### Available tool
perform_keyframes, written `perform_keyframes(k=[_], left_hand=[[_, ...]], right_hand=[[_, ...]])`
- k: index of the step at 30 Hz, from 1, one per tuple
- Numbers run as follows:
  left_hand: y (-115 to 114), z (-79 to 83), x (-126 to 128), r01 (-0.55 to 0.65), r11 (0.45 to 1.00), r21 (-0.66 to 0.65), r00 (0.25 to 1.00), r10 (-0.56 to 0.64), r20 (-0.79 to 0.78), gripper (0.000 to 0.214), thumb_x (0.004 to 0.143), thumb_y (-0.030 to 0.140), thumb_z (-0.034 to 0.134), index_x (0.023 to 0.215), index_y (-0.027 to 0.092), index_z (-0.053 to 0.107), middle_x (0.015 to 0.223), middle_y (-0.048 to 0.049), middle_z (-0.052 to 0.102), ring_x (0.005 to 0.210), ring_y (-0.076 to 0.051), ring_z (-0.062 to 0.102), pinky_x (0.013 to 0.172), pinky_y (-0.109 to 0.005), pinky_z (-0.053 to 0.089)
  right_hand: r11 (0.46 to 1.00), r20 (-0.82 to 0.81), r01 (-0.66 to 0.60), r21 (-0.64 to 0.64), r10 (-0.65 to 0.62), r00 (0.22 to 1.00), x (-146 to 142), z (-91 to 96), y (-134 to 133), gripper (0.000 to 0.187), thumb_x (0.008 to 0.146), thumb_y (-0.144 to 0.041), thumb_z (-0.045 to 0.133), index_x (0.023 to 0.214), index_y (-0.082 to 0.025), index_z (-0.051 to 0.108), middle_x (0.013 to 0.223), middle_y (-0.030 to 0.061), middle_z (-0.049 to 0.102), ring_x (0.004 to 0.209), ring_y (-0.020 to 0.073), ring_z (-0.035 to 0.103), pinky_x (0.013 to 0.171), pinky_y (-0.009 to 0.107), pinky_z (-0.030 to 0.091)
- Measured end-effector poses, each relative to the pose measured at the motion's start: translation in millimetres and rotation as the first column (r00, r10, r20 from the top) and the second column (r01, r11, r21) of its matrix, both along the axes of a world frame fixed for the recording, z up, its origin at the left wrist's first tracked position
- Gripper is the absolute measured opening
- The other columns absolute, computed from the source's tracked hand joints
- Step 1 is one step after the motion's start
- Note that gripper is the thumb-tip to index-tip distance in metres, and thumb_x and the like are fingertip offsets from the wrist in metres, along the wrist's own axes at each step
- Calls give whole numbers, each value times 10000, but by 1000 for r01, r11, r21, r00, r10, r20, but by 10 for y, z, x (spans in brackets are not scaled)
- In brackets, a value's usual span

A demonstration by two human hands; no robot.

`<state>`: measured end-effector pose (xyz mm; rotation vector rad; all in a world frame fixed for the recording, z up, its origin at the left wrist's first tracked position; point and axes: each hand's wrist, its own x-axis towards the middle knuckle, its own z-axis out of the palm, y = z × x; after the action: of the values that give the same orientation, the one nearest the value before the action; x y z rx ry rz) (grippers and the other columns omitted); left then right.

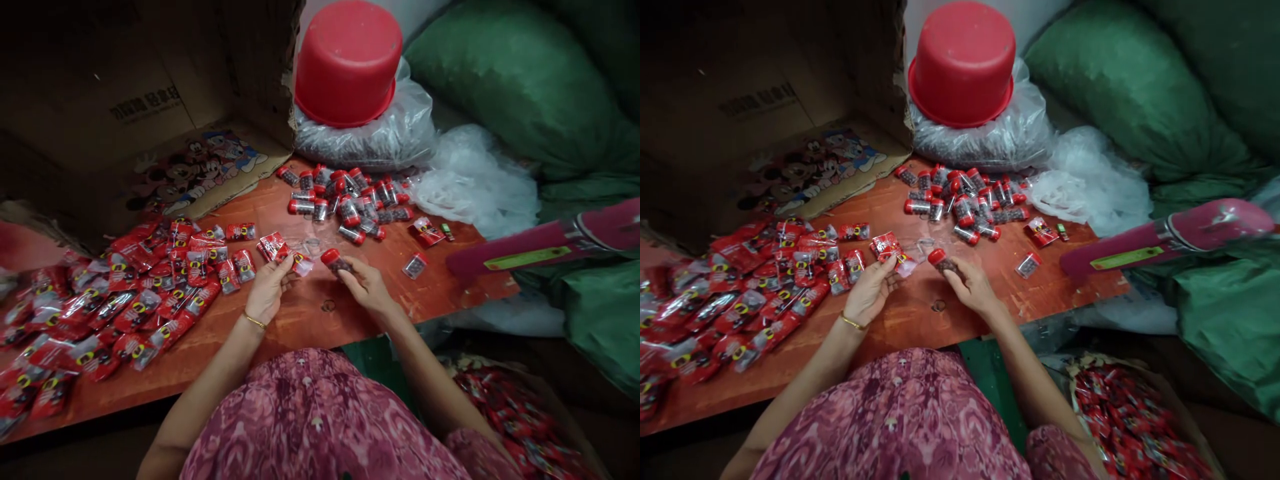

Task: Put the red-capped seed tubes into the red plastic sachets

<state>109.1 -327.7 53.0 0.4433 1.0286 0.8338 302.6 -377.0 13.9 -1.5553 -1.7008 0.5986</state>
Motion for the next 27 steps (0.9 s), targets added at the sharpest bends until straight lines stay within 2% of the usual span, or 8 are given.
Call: perform_keyframes(k=[1, 3, 6, 9, 13, 16, 24, 27], left_hand=[[2, -15, 5, 1, 1000, 23, 1000, -1, 0, 273, 564, 342, 766, 676, 134, 630, 583, -8, 652, 502, -88, 580, 502, -178, 441], [5, -43, 24, 10, 997, 76, 1000, -11, 9, 301, 544, 364, 772, 679, 134, 633, 590, -1, 645, 508, -87, 571, 511, -188, 444], [3, -69, 58, 7, 990, 144, 1000, -10, 22, 322, 523, 377, 777, 699, 142, 645, 616, 15, 636, 537, -83, 560, 535, -194, 449], [-3, -71, 65, 12, 979, 201, 1000, -14, 8, 312, 526, 376, 773, 707, 147, 661, 649, 14, 642, 573, -80, 557, 565, -188, 446], [10, -66, 17, 104, 944, 313, 994, -90, -57, 288, 560, 375, 753, 711, 141, 680, 672, -3, 653, 609, -86, 551, 606, -188, 441], [26, -73, -5, 127, 926, 354, 991, -106, -76, 262, 582, 369, 740, 695, 143, 672, 670, 4, 646, 614, -88, 544, 615, -190, 440], [-64, -41, 150, 14, 973, 232, 998, -27, 54, 342, 482, 351, 796, 709, 149, 638, 675, 19, 646, 598, -82, 554, 618, -190, 440], [-97, -41, 202, -8, 983, 184, 996, -9, 90, 355, 497, 345, 789, 743, 141, 636, 698, 6, 660, 600, -82, 566, 631, -196, 444]], right_hand=[[997, -174, 23, -69, -34, 984, -61, 56, -84, 299, 841, -389, 432, 928, -170, 616, 705, 37, 624, 583, 156, 539, 550, 277, 417], [979, -449, 24, -202, -114, 886, -168, 163, -211, 285, 795, -418, 474, 848, -185, 630, 596, 0, 582, 469, 123, 478, 446, 242, 368], [943, -632, -52, -328, -179, 754, -261, 262, -264, 252, 712, -398, 540, 772, -175, 640, 542, -8, 570, 426, 109, 462, 390, 219, 323], [917, -669, -107, -384, -196, 717, -275, 296, -210, 217, 674, -355, 558, 723, -163, 649, 541, -6, 578, 419, 101, 477, 387, 207, 329], [882, -686, -194, -429, -178, 705, -272, 302, -129, 191, 651, -323, 571, 678, -152, 652, 538, -3, 588, 414, 95, 483, 396, 206, 374], [898, -691, -149, -414, -204, 693, -295, 282, -104, 201, 661, -319, 566, 713, -150, 662, 549, -8, 588, 410, 85, 467, 379, 195, 379], [930, -638, -104, -353, -158, 754, -412, 285, -116, 193, 714, -334, 553, 767, -171, 641, 602, -23, 548, 442, 78, 448, 383, 187, 383], [964, -572, -20, -265, -141, 808, -477, 260, -105, 191, 752, -342, 537, 813, -179, 618, 627, -20, 542, 486, 87, 457, 428, 196, 393]])
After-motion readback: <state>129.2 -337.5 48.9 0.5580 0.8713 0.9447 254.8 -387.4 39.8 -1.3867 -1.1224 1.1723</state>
